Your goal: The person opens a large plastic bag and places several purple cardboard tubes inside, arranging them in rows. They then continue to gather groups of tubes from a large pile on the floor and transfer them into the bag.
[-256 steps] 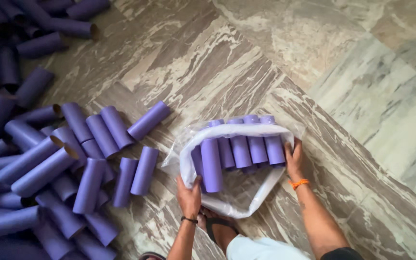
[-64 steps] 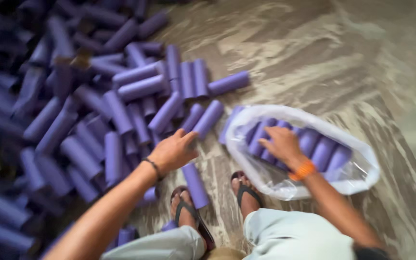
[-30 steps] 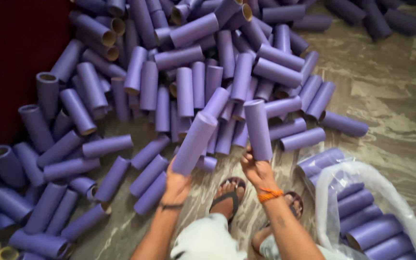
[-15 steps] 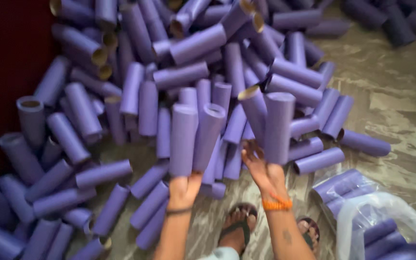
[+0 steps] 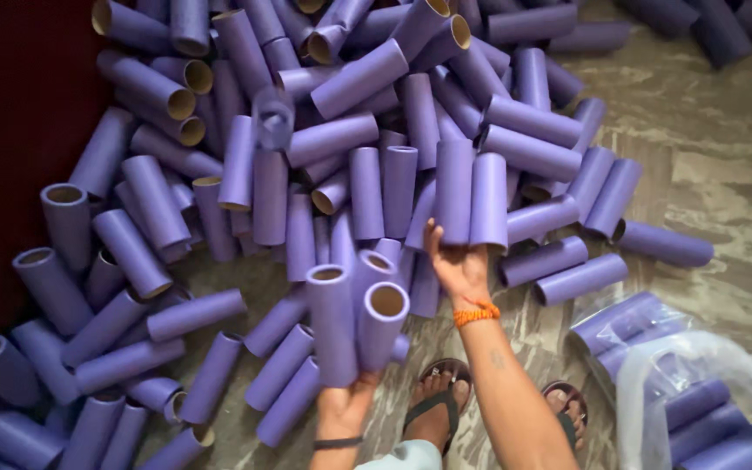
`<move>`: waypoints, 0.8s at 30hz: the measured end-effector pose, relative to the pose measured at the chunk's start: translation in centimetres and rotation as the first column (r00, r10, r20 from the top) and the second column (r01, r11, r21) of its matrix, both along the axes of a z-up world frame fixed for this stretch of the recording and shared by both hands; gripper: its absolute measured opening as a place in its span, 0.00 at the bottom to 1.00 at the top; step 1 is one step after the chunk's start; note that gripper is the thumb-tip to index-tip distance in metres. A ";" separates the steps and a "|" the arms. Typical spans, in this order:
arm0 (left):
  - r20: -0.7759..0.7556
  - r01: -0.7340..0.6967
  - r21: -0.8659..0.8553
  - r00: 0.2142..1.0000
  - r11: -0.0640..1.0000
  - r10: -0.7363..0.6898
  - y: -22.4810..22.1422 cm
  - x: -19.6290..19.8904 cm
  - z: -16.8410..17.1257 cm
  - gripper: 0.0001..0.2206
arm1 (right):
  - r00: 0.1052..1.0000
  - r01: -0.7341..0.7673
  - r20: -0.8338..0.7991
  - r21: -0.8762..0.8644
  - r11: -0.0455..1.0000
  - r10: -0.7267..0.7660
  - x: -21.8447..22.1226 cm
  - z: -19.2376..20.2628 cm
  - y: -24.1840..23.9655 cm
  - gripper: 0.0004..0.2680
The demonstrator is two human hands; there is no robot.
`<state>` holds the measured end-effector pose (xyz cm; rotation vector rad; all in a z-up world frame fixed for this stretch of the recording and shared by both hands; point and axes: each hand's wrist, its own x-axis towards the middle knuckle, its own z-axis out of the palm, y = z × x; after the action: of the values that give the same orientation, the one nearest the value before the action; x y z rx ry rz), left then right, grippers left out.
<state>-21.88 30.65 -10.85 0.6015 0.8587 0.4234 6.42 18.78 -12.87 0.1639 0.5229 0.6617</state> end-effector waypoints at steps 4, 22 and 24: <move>-0.035 -0.105 -0.047 0.994 0.993 0.104 -1.5 1.1 -4.6 0.19 | 0.993 0.054 0.104 -0.032 0.998 -0.051 -2.4 2.0 -1.1 0.18; -0.693 0.698 0.712 0.715 -0.072 0.089 4.6 -5.8 -4.7 0.13 | 0.990 0.141 0.020 -0.311 0.940 -0.142 -14.6 0.5 -11.5 0.13; -0.732 0.732 0.680 0.678 0.030 0.066 5.2 -6.9 -9.3 0.10 | 0.988 0.134 -0.029 -0.310 0.941 -0.151 -15.0 -1.4 -11.1 0.12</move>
<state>-28.81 35.89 -20.15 2.3956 0.8566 0.2359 -8.53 7.71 -14.24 -0.0750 0.6519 0.4280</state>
